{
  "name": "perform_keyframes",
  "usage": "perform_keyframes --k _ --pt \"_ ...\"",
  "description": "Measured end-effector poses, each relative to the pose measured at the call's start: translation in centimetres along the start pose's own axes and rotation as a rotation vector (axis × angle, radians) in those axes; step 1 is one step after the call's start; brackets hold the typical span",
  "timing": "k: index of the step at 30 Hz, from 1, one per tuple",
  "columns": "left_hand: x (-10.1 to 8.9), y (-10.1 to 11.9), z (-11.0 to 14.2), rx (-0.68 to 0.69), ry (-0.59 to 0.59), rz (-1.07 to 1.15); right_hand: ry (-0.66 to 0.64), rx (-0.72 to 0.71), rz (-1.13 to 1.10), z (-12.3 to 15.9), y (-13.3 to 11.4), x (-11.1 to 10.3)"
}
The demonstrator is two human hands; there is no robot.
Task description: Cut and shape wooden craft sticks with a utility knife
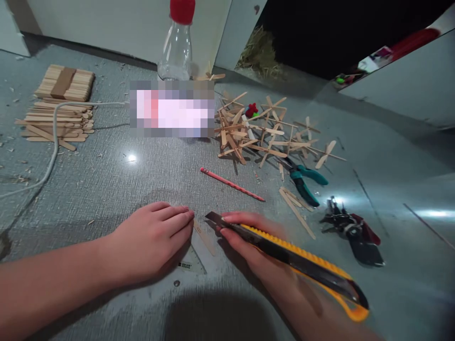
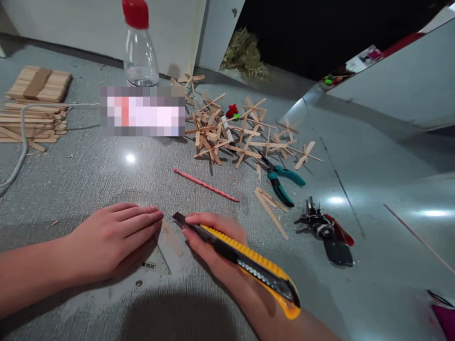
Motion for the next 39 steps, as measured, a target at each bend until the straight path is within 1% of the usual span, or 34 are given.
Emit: perform_keyframes --k 5,10,20,25,31,39 --pt "0.0 0.1 0.0 0.007 -0.006 0.004 -0.111 -0.103 -0.022 -0.4 -1.9 1.1" --pt "-0.1 0.1 -0.1 0.006 -0.013 0.031 -0.190 -0.153 -0.046 -0.2 -2.5 2.0" --pt "0.1 0.6 0.0 0.033 -0.022 -0.013 -0.224 -0.182 -0.014 0.3 -2.7 2.6" --pt "0.1 0.6 -0.1 0.022 -0.029 -0.019 -0.216 -0.183 -0.009 0.4 -2.6 2.6" --pt "0.2 0.6 0.0 0.023 -0.036 -0.035 -0.240 -0.187 -0.014 0.6 -2.5 2.6" --pt "0.0 0.7 0.0 0.038 -0.010 -0.021 -0.232 -0.241 -0.016 0.5 -3.1 2.8"
Point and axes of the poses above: each hand's wrist, its own z-axis away from the middle knuckle, its own x-axis out of the palm, y = z × x, the point moved 8 cm from there along -z, towards the middle knuckle, and after that the axes turned 8 degrees about -z, right-handed, at the moved point
